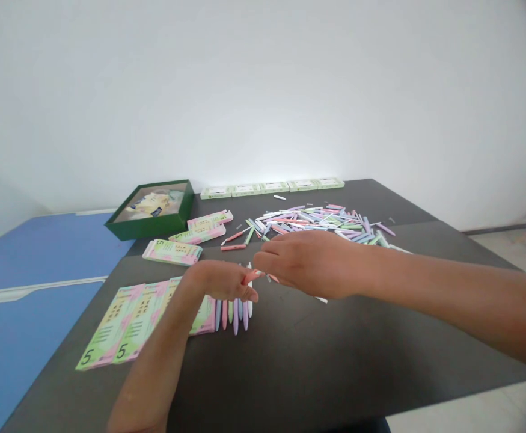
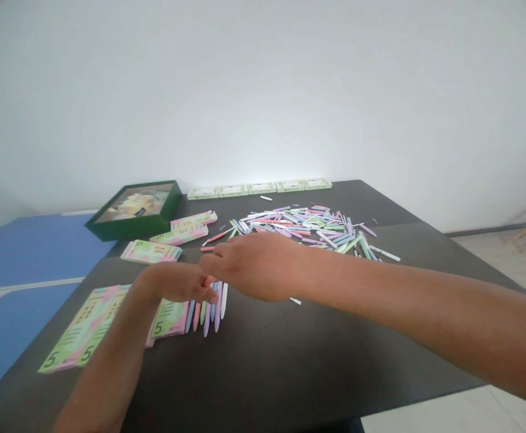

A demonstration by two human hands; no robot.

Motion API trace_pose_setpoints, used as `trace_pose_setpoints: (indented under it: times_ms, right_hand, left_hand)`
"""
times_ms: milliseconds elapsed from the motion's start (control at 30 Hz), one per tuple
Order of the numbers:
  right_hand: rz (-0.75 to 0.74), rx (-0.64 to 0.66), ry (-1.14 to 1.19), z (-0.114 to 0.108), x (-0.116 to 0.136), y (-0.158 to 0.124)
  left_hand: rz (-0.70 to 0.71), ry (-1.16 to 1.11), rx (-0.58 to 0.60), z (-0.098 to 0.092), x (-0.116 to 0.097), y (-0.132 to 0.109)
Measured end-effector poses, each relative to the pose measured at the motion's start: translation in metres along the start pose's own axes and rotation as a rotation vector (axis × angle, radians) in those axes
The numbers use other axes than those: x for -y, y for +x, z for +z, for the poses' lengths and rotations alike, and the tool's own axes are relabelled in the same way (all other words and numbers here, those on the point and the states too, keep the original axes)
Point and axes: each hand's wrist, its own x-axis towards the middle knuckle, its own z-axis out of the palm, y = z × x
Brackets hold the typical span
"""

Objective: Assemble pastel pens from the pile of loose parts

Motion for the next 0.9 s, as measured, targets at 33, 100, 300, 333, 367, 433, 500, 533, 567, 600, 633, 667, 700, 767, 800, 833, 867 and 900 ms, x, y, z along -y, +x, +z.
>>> trace_pose_setpoints:
  times_ms: [33,100,300,333,367,433,500,533,567,600,633,667,700,767,800,833,867,900]
  right_hand:
    - [0.007,0.001,0.007,0.001,-0.001,-0.001]
    - [0.028,-0.009,0.031,0.001,-0.001,-0.002]
    - [0.198,-0.16,0.083,-0.017,-0.003,-0.019]
    - [0.248,-0.211,0.085,-0.02,-0.006,-0.026]
    - [0.313,-0.265,0.083,-0.022,-0.01,-0.033]
    - [0.49,-0.349,0.067,-0.016,-0.019,-0.052]
    - [0.748,-0.337,0.046,0.004,-0.028,-0.073]
    - [0.878,-0.26,0.057,0.02,-0.03,-0.084]
    - [0.994,-0.155,0.079,0.038,-0.032,-0.094]
    - [1.104,-0.041,0.103,0.058,-0.032,-0.104]
    - [1.184,0.073,0.138,0.078,-0.031,-0.111]
    - [1.228,0.168,0.181,0.097,-0.029,-0.117]
    - [1.25,0.233,0.241,0.115,-0.027,-0.121]
    - [1.301,0.292,0.342,0.141,-0.022,-0.123]
    - [1.319,0.3,0.372,0.15,-0.02,-0.123]
    - [1.338,0.294,0.39,0.156,-0.019,-0.121]
    - [1.353,0.28,0.403,0.16,-0.019,-0.12]
    - [1.367,0.261,0.409,0.162,-0.02,-0.119]
  left_hand:
    - [0.002,-0.009,0.018,-0.001,0.0,0.0]
    - [0.001,-0.03,0.053,-0.002,-0.001,0.0]
    - [-0.022,-0.084,0.111,-0.006,-0.002,-0.003]
    - [-0.021,-0.081,0.096,-0.006,-0.002,-0.004]
    - [-0.017,-0.081,0.082,-0.007,-0.002,-0.005]
    - [-0.031,-0.083,0.08,-0.008,-0.001,-0.006]
    - [-0.071,-0.037,0.071,-0.009,0.0,-0.007]
    - [-0.075,-0.03,0.066,-0.009,0.001,-0.007]
    - [-0.072,-0.031,0.063,-0.009,0.002,-0.007]
    - [-0.064,-0.038,0.064,-0.009,0.002,-0.007]
    - [-0.057,-0.053,0.068,-0.009,0.002,-0.007]
    - [-0.056,-0.066,0.072,-0.008,0.003,-0.007]
    - [-0.064,-0.075,0.076,-0.008,0.003,-0.007]
    - [-0.09,-0.08,0.078,-0.007,0.003,-0.007]
    - [-0.093,-0.085,0.08,-0.006,0.003,-0.007]
    - [-0.089,-0.092,0.082,-0.006,0.003,-0.007]
    - [-0.079,-0.099,0.084,-0.006,0.003,-0.008]
    - [-0.069,-0.105,0.084,-0.005,0.003,-0.008]
